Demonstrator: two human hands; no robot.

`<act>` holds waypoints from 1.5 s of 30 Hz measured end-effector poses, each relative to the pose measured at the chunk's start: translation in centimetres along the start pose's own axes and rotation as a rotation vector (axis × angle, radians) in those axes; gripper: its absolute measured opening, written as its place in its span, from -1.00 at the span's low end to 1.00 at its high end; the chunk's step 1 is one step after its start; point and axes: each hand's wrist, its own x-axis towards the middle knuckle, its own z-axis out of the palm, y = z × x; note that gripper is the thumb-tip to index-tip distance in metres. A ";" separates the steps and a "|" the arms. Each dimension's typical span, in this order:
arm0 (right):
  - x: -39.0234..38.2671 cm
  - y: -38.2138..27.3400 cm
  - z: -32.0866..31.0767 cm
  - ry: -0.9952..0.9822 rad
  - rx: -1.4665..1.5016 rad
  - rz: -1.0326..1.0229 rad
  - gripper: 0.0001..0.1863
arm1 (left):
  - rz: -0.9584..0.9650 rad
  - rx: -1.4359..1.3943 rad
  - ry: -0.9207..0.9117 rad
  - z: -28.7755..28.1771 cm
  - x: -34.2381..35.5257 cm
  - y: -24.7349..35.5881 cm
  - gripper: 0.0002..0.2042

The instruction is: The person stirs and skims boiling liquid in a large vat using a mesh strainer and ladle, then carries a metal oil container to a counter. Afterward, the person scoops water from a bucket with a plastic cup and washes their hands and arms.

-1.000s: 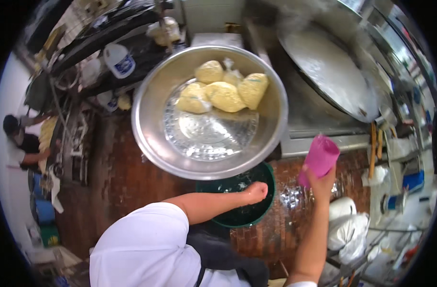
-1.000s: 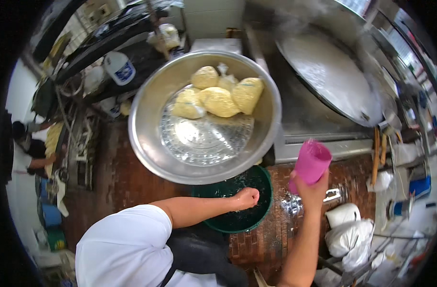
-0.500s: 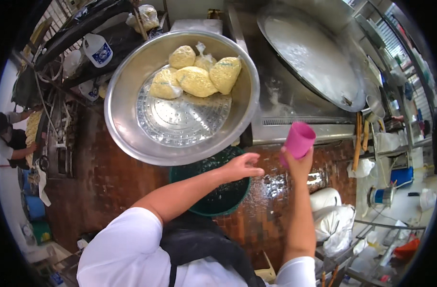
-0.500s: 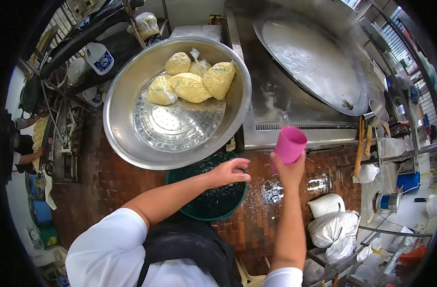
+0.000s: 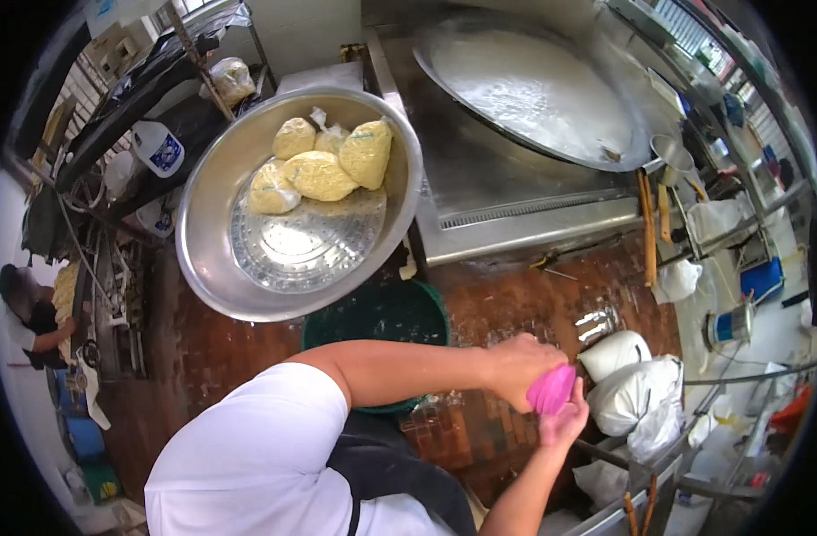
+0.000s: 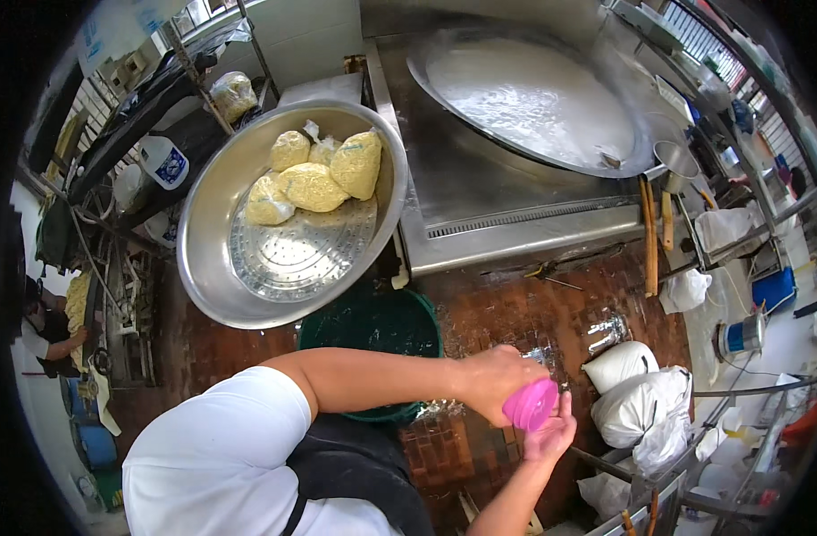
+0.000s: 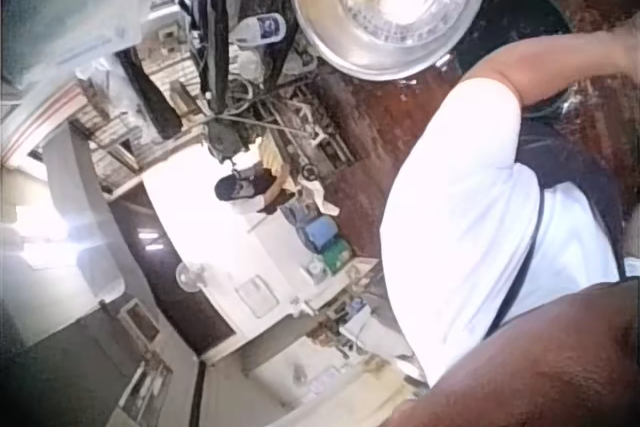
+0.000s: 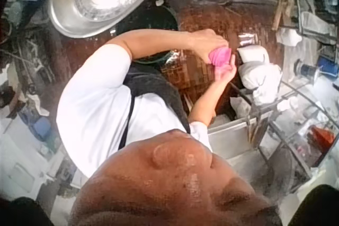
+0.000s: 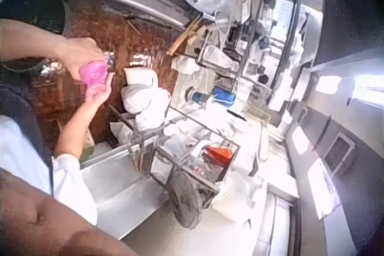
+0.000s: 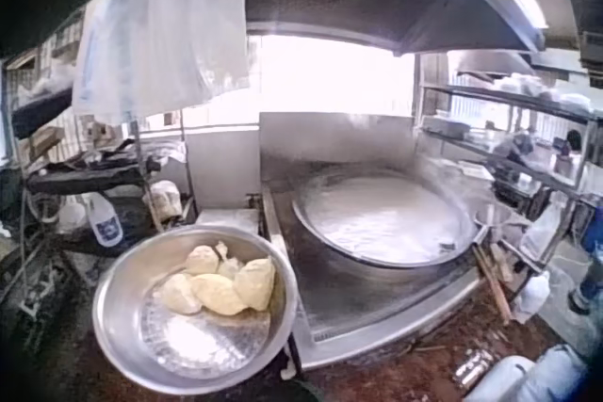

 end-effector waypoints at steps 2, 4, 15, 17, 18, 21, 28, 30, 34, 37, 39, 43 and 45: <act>1.8 -0.7 -5.6 0.003 -0.054 -0.066 -0.60 | -0.001 0.385 -0.241 2.4 1.5 2.3 -0.34; 2.1 -0.5 -7.6 0.089 0.070 0.134 -0.60 | 0.023 0.481 -0.278 3.6 2.1 3.6 -0.37; -4.1 -2.3 -1.4 -0.166 -0.518 -0.264 -0.35 | -0.306 -0.633 0.077 7.5 2.1 -1.8 -0.14; -5.5 -2.5 -0.5 -0.227 -0.746 -0.289 -0.17 | -0.299 -0.967 0.048 8.2 2.5 -1.1 -0.19; -5.8 -2.4 -0.8 -0.218 -0.913 -0.297 -0.10 | -0.299 -0.968 0.042 8.7 2.7 -0.6 -0.19; -6.0 -1.4 -3.0 0.018 -1.178 -0.475 -0.14 | -0.434 -1.605 -0.209 10.8 4.1 -1.2 -0.29; -8.2 1.4 -3.0 -0.070 -0.500 0.121 -0.32 | -0.561 -1.459 -0.036 17.0 6.6 -12.6 -0.58; -9.5 1.3 -3.8 -0.029 -0.370 0.187 -0.32 | -0.655 -1.447 0.049 19.4 7.9 -11.5 -0.73; -7.4 5.7 -0.8 -0.154 -0.866 -0.181 -0.18 | -0.337 -1.034 -0.017 14.0 3.8 -16.7 -0.84; -8.4 5.3 -3.7 -0.002 -1.145 -0.342 -0.03 | -1.112 -0.783 0.109 12.3 2.4 -8.2 -0.76; -6.7 10.6 -2.7 -0.125 -1.143 -0.313 -0.04 | -0.795 -0.142 0.018 7.4 -5.7 -13.0 -0.81; -4.5 22.0 -2.4 -0.187 -1.280 -0.245 -0.13 | -0.663 0.057 0.228 2.6 -20.6 -14.3 -0.86; -3.2 27.9 -4.3 -0.082 -1.283 -0.123 -0.11 | -0.771 -0.262 0.181 0.8 -25.7 -12.2 -0.79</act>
